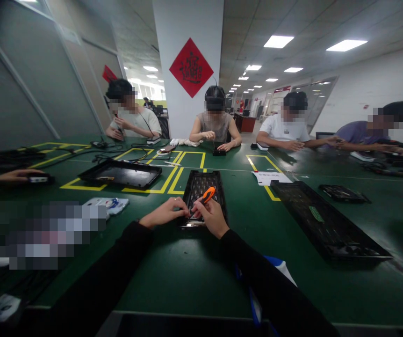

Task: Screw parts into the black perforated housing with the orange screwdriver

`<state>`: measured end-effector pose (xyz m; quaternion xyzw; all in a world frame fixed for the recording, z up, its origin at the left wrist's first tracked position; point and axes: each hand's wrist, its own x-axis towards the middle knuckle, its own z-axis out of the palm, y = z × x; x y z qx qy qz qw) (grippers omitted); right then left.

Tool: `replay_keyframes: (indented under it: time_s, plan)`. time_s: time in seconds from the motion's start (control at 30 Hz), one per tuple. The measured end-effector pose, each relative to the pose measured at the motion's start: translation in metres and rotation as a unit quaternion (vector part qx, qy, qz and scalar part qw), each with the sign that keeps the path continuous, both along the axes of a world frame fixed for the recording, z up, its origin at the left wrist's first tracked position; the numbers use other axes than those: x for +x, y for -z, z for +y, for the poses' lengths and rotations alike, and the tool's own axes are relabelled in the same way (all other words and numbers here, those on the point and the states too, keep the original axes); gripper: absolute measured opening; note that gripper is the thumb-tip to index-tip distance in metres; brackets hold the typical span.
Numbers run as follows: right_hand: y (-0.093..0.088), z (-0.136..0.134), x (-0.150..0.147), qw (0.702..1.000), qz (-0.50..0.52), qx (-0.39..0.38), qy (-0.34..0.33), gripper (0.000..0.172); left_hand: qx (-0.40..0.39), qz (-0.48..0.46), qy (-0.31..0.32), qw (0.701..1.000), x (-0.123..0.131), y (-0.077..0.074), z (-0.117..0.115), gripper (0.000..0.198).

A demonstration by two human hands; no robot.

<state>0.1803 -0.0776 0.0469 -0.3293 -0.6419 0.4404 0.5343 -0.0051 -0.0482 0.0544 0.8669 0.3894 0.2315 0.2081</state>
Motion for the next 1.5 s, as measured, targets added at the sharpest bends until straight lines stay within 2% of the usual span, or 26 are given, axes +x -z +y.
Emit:
replay_keyframes:
  time_s: [0.23, 0.47, 0.77, 1.1, 1.5]
  plan:
    - [-0.001, -0.001, 0.0, 1.0, -0.014, 0.007, 0.012, 0.025, 0.068, -0.079, -0.104, 0.989, 0.019, 0.013, -0.006, 0.044]
    - [-0.001, -0.001, -0.001, 1.0, -0.017, 0.013, 0.021, 0.024, 0.094, -0.116, -0.155, 0.977, 0.014, 0.013, -0.008, 0.05]
    - [0.0, -0.001, 0.0, 1.0, -0.011, 0.005, 0.022, 0.025, 0.118, -0.118, -0.128, 0.978, 0.015, 0.014, -0.01, 0.057]
    - [0.001, 0.001, 0.0, 1.0, -0.008, 0.005, 0.017, 0.025, 0.088, -0.106, -0.127, 0.982, 0.016, 0.014, -0.009, 0.053]
    - [0.002, 0.001, 0.0, 1.0, 0.005, -0.005, 0.015, 0.024, 0.101, -0.095, -0.128, 0.982, 0.018, 0.021, -0.001, 0.038]
